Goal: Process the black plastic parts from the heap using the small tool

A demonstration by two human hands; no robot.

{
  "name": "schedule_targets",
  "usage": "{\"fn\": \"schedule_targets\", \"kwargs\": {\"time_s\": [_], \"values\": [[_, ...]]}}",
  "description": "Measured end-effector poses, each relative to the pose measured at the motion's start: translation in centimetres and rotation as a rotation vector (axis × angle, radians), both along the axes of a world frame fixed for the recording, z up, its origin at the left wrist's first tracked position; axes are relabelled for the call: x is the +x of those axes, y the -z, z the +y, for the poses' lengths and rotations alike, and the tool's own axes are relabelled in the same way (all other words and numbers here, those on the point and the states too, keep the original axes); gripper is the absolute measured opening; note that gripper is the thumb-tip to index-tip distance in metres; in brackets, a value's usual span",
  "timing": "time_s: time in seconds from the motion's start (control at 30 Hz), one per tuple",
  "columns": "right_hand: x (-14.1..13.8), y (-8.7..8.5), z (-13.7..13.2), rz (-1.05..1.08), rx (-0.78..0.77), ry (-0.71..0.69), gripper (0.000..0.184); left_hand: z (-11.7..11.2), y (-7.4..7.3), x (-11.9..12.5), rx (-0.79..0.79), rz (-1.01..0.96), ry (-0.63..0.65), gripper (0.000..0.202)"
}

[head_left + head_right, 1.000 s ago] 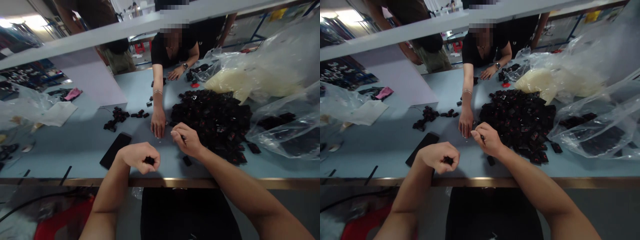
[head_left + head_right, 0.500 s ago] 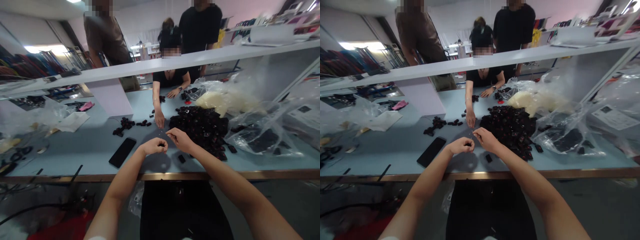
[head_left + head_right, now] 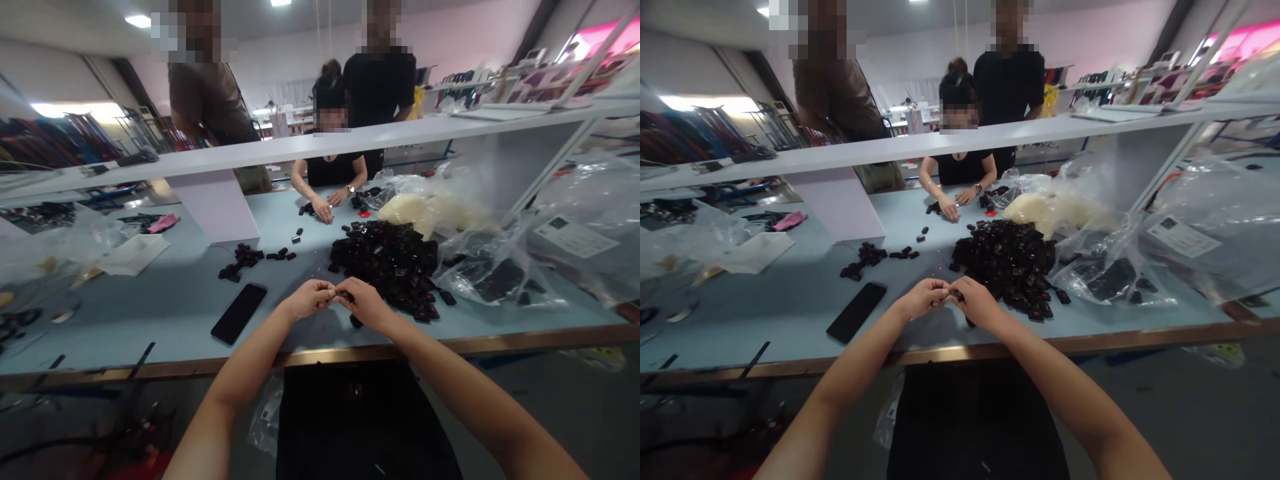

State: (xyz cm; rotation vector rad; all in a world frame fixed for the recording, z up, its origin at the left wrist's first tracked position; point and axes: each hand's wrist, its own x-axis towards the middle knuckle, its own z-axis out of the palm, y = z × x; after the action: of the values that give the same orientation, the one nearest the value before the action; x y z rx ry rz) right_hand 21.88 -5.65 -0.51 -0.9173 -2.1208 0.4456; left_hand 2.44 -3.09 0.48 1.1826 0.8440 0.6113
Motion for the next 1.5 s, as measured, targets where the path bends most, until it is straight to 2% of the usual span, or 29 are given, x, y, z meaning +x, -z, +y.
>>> {"fn": "schedule_targets", "kwargs": {"time_s": [0.3,0.5,0.63,0.73,0.83,0.93,1.1,1.2,1.3,1.5], "values": [[-0.5,-0.5,1.1,-0.127,0.083,0.005,0.037,0.3,0.4,-0.3,-0.077,-0.125,-0.127,0.047],[-1.6,-1.8,3.0,-0.14,0.093,-0.066,0.023,0.8,0.1,-1.2,-0.113,-0.206,-0.209,0.047],[-2.4,-2.0,4.8,-0.033,0.084,-0.091,0.012,1.0,-0.3,-1.7,-0.126,-0.257,-0.29,0.046],[-2.6,-1.4,5.8,0.121,-0.022,0.009,0.007,1.2,-0.2,-2.0,-0.169,-0.33,-0.359,0.045],[-2.3,-0.5,6.1,0.247,-0.169,0.114,0.01,1.4,-0.1,-2.3,-0.188,-0.378,-0.368,0.038],[-1.6,0.0,5.8,0.292,-0.273,0.102,0.014,1.3,-0.4,-2.4,-0.148,-0.418,-0.354,0.034],[-1.2,-0.1,5.2,0.392,-0.426,0.069,0.019,1.0,-0.7,-2.0,-0.119,-0.415,-0.369,0.034],[-1.4,-0.3,5.1,0.492,-0.565,0.048,0.017,1.1,-0.4,-2.0,-0.098,-0.387,-0.391,0.029],[-1.7,-0.6,4.9,0.611,-0.687,0.011,0.013,1.3,-0.2,-2.1,-0.055,-0.379,-0.391,0.033],[-2.1,-0.5,4.6,0.78,-0.818,0.012,0.014,1.5,-0.1,-2.2,-0.013,-0.366,-0.422,0.031]]}}
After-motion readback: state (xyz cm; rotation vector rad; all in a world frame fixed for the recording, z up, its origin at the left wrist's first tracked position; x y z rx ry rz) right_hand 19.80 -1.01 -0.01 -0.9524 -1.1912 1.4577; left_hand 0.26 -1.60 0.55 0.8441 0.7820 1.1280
